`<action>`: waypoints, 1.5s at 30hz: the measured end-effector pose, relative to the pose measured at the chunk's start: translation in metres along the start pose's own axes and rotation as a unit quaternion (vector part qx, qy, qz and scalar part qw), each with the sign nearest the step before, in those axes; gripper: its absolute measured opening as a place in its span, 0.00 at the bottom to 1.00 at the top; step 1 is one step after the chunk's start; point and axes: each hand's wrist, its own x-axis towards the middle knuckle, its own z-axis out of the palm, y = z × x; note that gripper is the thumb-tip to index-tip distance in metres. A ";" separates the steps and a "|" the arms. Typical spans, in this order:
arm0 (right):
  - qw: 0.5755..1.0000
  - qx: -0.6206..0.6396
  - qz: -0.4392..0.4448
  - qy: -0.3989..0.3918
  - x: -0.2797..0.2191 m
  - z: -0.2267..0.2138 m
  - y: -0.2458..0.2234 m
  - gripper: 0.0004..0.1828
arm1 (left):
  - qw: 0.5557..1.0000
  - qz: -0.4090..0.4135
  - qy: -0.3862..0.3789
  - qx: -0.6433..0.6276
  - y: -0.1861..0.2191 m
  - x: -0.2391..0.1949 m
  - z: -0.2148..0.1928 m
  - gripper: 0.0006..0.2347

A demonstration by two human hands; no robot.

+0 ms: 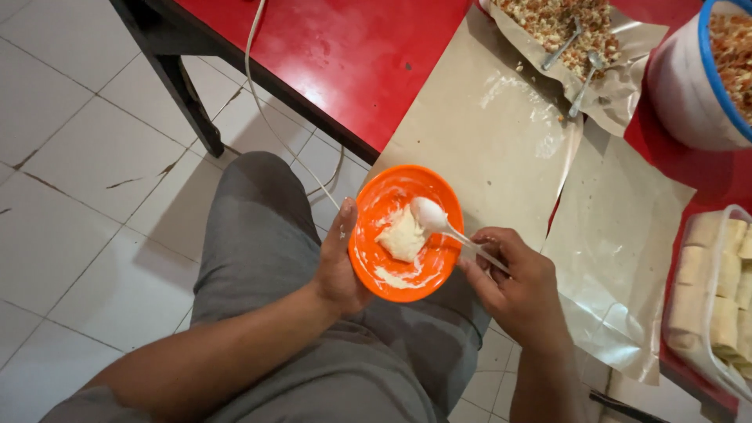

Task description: The person scoops a vegetable filling onto a round wrapper, folds it into a roll, and places it in a container. They then mix a white paste in a small bowl using a spoon.

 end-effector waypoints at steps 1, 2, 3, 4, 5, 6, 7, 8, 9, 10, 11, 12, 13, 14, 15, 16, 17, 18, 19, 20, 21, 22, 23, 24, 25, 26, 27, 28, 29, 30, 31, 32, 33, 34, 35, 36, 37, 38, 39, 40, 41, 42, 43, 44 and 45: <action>0.999 -0.028 -0.022 0.006 -0.001 -0.001 -0.005 0.09 | 1.000 0.004 0.005 0.000 -0.002 0.000 -0.004 0.26; 0.997 -0.056 -0.044 0.013 -0.002 -0.003 -0.011 0.09 | 1.000 0.007 0.011 0.000 -0.004 0.000 -0.008 0.25; 0.998 -0.056 -0.041 0.014 -0.001 -0.003 -0.008 0.09 | 1.000 0.004 0.011 0.001 -0.006 0.000 -0.010 0.25; 0.967 -0.194 -0.158 0.042 0.000 -0.002 -0.006 0.08 | 1.000 -0.009 0.015 -0.008 -0.008 0.000 -0.012 0.26; 0.903 -0.326 -0.270 0.068 0.002 -0.002 -0.004 0.08 | 1.000 -0.021 0.018 -0.015 -0.010 0.000 -0.013 0.27; 0.904 -0.326 -0.268 0.070 0.001 -0.003 -0.003 0.08 | 0.999 -0.023 0.018 -0.014 -0.009 0.000 -0.011 0.27; 0.885 -0.349 -0.297 0.082 0.001 -0.003 -0.002 0.10 | 1.000 -0.023 0.012 0.001 -0.009 0.000 -0.008 0.28; 0.864 -0.372 -0.325 0.095 0.000 -0.004 -0.002 0.12 | 1.000 -0.022 0.006 0.017 -0.008 -0.001 -0.006 0.28; 0.864 -0.372 -0.325 0.095 -0.001 -0.006 -0.004 0.12 | 1.000 -0.022 0.006 0.017 -0.008 -0.002 -0.009 0.28; 0.849 -0.384 -0.342 0.117 -0.002 -0.009 -0.007 0.07 | 0.999 -0.035 -0.028 -0.001 -0.007 -0.003 -0.013 0.29; 0.833 -0.396 -0.360 0.138 -0.003 -0.011 -0.010 0.04 | 0.997 -0.047 -0.063 -0.019 -0.006 -0.003 -0.017 0.29; 0.833 -0.396 -0.361 0.138 -0.003 -0.015 -0.016 0.04 | 0.997 -0.046 -0.063 -0.019 -0.006 -0.002 -0.016 0.29; 0.836 -0.388 -0.357 0.154 -0.005 -0.018 -0.023 0.02 | 0.997 -0.050 -0.058 -0.017 -0.006 -0.002 -0.016 0.30; 0.839 -0.380 -0.352 0.170 -0.007 -0.021 -0.029 0.02 | 0.997 -0.054 -0.053 -0.015 -0.006 -0.002 -0.015 0.31; 0.839 -0.380 -0.350 0.170 -0.010 -0.024 -0.025 0.02 | 0.997 -0.055 -0.053 -0.015 -0.005 -0.002 -0.014 0.31; 0.851 -0.358 -0.340 0.181 -0.013 -0.026 -0.020 0.03 | 0.997 -0.063 -0.038 -0.013 -0.005 -0.003 -0.013 0.31; 0.861 -0.336 -0.329 0.193 -0.017 -0.028 -0.015 0.05 | 0.997 -0.071 -0.025 -0.011 -0.005 -0.002 -0.012 0.32; 0.861 -0.337 -0.327 0.194 -0.018 -0.030 -0.018 0.05 | 0.997 -0.073 -0.026 -0.011 -0.005 -0.001 -0.010 0.32; 0.869 -0.313 -0.324 0.206 -0.018 -0.031 -0.020 0.05 | 0.997 -0.064 -0.041 -0.010 -0.005 -0.001 -0.009 0.31; 0.876 -0.288 -0.320 0.219 -0.019 -0.032 -0.023 0.05 | 0.997 -0.054 -0.056 -0.010 -0.005 -0.001 -0.008 0.31; 0.876 -0.288 -0.321 0.218 -0.019 -0.033 -0.024 0.05 | 0.997 -0.054 -0.056 -0.010 -0.006 -0.001 -0.009 0.31; 0.879 -0.287 -0.317 0.212 -0.018 -0.034 -0.024 0.06 | 0.998 -0.048 -0.038 -0.002 -0.007 -0.001 -0.010 0.30; 0.881 -0.286 -0.314 0.207 -0.018 -0.035 -0.025 0.06 | 0.999 -0.043 -0.020 0.007 -0.008 -0.002 -0.011 0.29; 0.881 -0.287 -0.314 0.206 -0.016 -0.032 -0.025 0.06 | 0.999 -0.042 -0.020 0.006 -0.007 -0.003 -0.010 0.29; 0.895 -0.287 -0.295 0.171 -0.014 -0.029 -0.025 0.07 | 0.999 -0.041 -0.023 0.010 -0.007 -0.003 -0.009 0.29; 0.908 -0.287 -0.275 0.135 -0.012 -0.026 -0.025 0.09 | 0.999 -0.040 -0.026 0.013 -0.006 -0.004 -0.008 0.28; 0.907 -0.287 -0.277 0.134 -0.011 -0.022 -0.021 0.09 | 0.999 -0.038 -0.027 0.013 -0.005 -0.004 -0.006 0.28; 0.908 -0.297 -0.269 0.120 -0.011 -0.018 -0.016 0.10 | 0.998 -0.044 -0.051 0.010 -0.004 -0.004 -0.005 0.29; 0.910 -0.306 -0.260 0.105 -0.010 -0.013 -0.012 0.11 | 0.996 -0.050 -0.075 0.006 -0.002 -0.005 -0.003 0.29; 0.909 -0.306 -0.263 0.104 -0.010 -0.010 -0.009 0.11 | 0.996 -0.047 -0.074 0.006 -0.001 -0.005 -0.002 0.29; 0.927 -0.282 -0.236 0.075 -0.012 -0.008 -0.006 0.13 | 0.997 -0.050 -0.061 0.009 0.000 -0.005 -0.001 0.30; 0.942 -0.258 -0.209 0.047 -0.013 -0.005 -0.003 0.15 | 0.997 -0.054 -0.047 0.012 0.001 -0.006 0.000 0.31; 0.942 -0.258 -0.209 0.045 -0.015 -0.004 -0.001 0.15 | 0.997 -0.053 -0.046 0.012 0.001 -0.006 -0.002 0.31; 0.959 -0.218 -0.179 0.025 -0.016 -0.003 0.001 0.16 | 0.998 -0.051 -0.039 0.014 0.001 -0.006 -0.005 0.32; 0.973 -0.179 -0.148 0.004 -0.018 -0.002 0.003 0.17 | 0.998 -0.049 -0.033 0.017 0.001 -0.006 -0.008 0.33; 0.973 -0.179 -0.148 0.004 -0.019 0.001 0.002 0.17 | 0.998 -0.050 -0.033 0.016 0.001 -0.005 -0.004 0.33; 0.977 -0.157 -0.147 -0.013 -0.019 0.003 0.002 0.16 | 0.999 -0.016 -0.032 0.025 0.001 -0.005 -0.001 0.32; 0.980 -0.134 -0.145 -0.030 -0.020 0.006 0.001 0.15 | 0.999 0.018 -0.030 0.033 0.001 -0.004 0.002 0.30; 0.980 -0.134 -0.145 -0.032 -0.021 0.009 0.000 0.15 | 0.999 0.018 -0.029 0.032 0.000 -0.004 -0.001 0.30; 0.985 -0.107 -0.133 -0.037 -0.022 0.013 -0.001 0.13 | 0.997 0.042 0.004 0.068 -0.002 -0.004 -0.004 0.29; 0.988 -0.080 -0.121 -0.043 -0.023 0.016 -0.002 0.12 | 0.992 0.065 0.038 0.104 -0.003 -0.004 -0.008 0.27; 0.988 -0.080 -0.121 -0.044 -0.024 0.020 -0.003 0.12 | 0.992 0.066 0.038 0.102 -0.004 -0.004 -0.008 0.27; 0.991 -0.051 -0.111 -0.049 -0.025 0.023 -0.003 0.13 | 0.989 0.074 0.037 0.119 -0.004 -0.004 -0.008 0.30; 0.993 -0.021 -0.101 -0.054 -0.026 0.027 -0.003 0.14 | 0.987 0.082 0.035 0.137 -0.005 -0.004 -0.009 0.33; 0.993 -0.022 -0.101 -0.054 -0.025 0.029 -0.006 0.14 | 0.987 0.082 0.035 0.136 -0.003 -0.006 -0.007 0.33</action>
